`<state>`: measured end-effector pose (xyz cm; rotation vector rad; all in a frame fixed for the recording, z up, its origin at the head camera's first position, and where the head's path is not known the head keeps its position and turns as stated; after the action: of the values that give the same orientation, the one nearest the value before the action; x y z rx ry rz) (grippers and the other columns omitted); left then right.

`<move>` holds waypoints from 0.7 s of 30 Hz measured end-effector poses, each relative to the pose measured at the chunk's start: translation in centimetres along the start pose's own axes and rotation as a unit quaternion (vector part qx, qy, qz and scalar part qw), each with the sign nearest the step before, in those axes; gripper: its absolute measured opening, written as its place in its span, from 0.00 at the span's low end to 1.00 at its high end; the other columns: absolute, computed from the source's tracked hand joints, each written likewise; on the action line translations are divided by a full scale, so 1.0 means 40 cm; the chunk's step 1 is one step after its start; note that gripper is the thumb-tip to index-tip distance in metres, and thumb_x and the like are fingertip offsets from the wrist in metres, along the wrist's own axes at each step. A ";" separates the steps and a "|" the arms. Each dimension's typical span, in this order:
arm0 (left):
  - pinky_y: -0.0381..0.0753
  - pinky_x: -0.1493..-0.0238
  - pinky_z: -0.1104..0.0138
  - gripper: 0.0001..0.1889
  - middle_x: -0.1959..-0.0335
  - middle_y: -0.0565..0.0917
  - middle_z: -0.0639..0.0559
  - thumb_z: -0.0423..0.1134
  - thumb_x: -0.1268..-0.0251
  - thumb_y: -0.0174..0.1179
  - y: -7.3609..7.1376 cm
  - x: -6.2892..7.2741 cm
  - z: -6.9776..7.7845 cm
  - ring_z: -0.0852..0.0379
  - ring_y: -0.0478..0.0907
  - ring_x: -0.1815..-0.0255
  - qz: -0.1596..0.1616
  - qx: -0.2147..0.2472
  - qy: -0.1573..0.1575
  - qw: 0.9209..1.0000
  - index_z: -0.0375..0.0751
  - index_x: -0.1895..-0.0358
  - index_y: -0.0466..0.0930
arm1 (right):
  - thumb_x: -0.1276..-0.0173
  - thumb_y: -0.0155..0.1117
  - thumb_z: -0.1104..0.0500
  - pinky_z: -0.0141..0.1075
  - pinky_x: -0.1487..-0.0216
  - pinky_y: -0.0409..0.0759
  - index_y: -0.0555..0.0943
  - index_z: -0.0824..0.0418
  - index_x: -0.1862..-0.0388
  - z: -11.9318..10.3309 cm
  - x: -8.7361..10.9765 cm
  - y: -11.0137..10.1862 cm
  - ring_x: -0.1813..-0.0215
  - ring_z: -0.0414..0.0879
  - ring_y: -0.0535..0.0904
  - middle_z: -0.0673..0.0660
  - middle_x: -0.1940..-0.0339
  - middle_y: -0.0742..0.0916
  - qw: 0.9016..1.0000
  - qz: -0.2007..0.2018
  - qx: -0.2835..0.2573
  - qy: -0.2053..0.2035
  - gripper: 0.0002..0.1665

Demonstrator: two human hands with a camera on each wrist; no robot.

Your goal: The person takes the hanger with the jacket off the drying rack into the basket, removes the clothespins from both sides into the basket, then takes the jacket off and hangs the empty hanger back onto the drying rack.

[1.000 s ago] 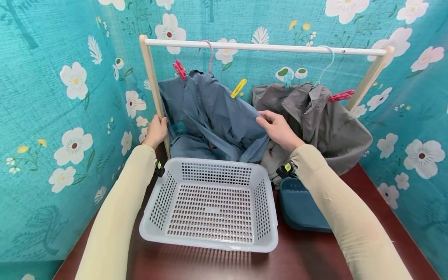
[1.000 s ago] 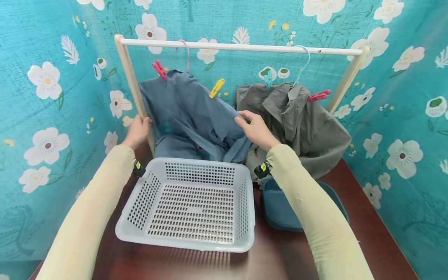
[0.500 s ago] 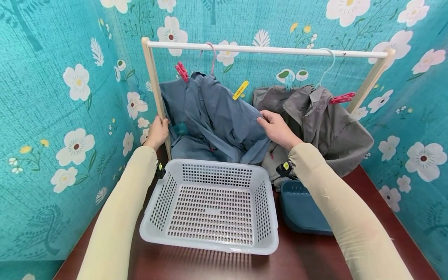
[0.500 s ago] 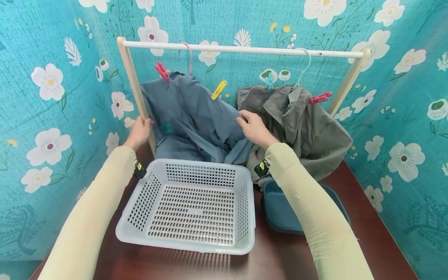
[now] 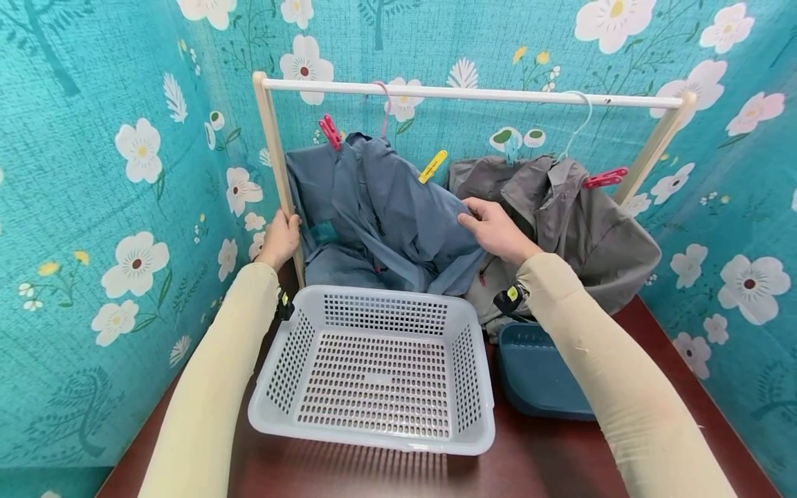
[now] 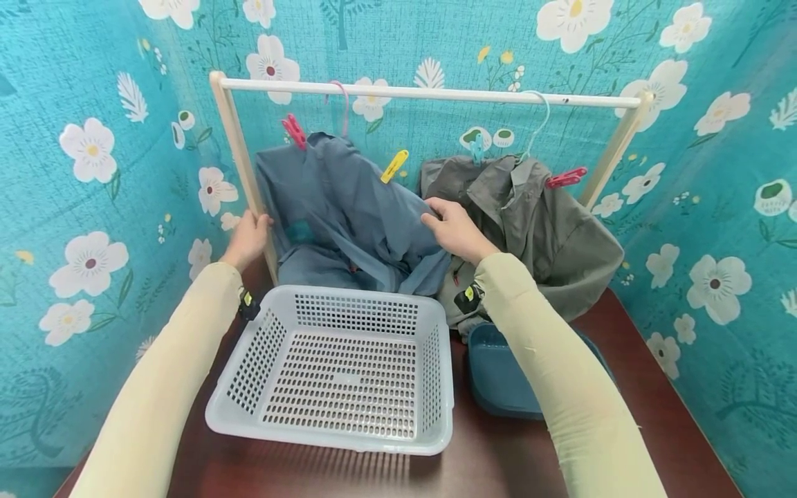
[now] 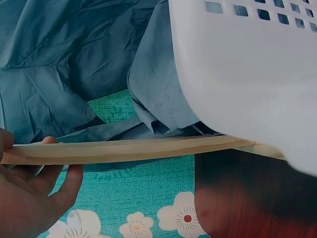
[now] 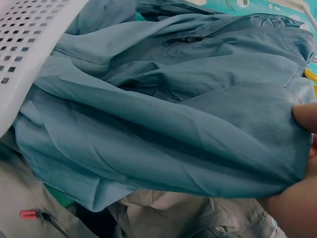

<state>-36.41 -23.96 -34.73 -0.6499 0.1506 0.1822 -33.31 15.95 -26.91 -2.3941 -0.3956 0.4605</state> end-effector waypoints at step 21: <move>0.69 0.62 0.56 0.22 0.44 0.72 0.36 0.50 0.22 0.28 0.002 -0.001 -0.008 0.45 0.69 0.62 -0.004 -0.001 -0.005 1.000 0.33 0.52 0.62 | 0.23 0.45 0.53 0.41 0.68 0.63 0.72 0.64 0.47 0.044 0.070 -0.090 0.73 0.51 0.66 0.61 0.73 0.69 0.998 0.017 0.053 0.026 0.18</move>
<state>-36.50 -24.09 -35.01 -0.6515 0.1387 0.1772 -32.12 20.67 -26.46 -2.3072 -0.3005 0.4238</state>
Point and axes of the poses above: each hand's wrist, its own x-axis away from the middle knuckle, its own y-axis out of the palm, z = x × y, the point moved 2 cm from there along -x, towards the middle knuckle
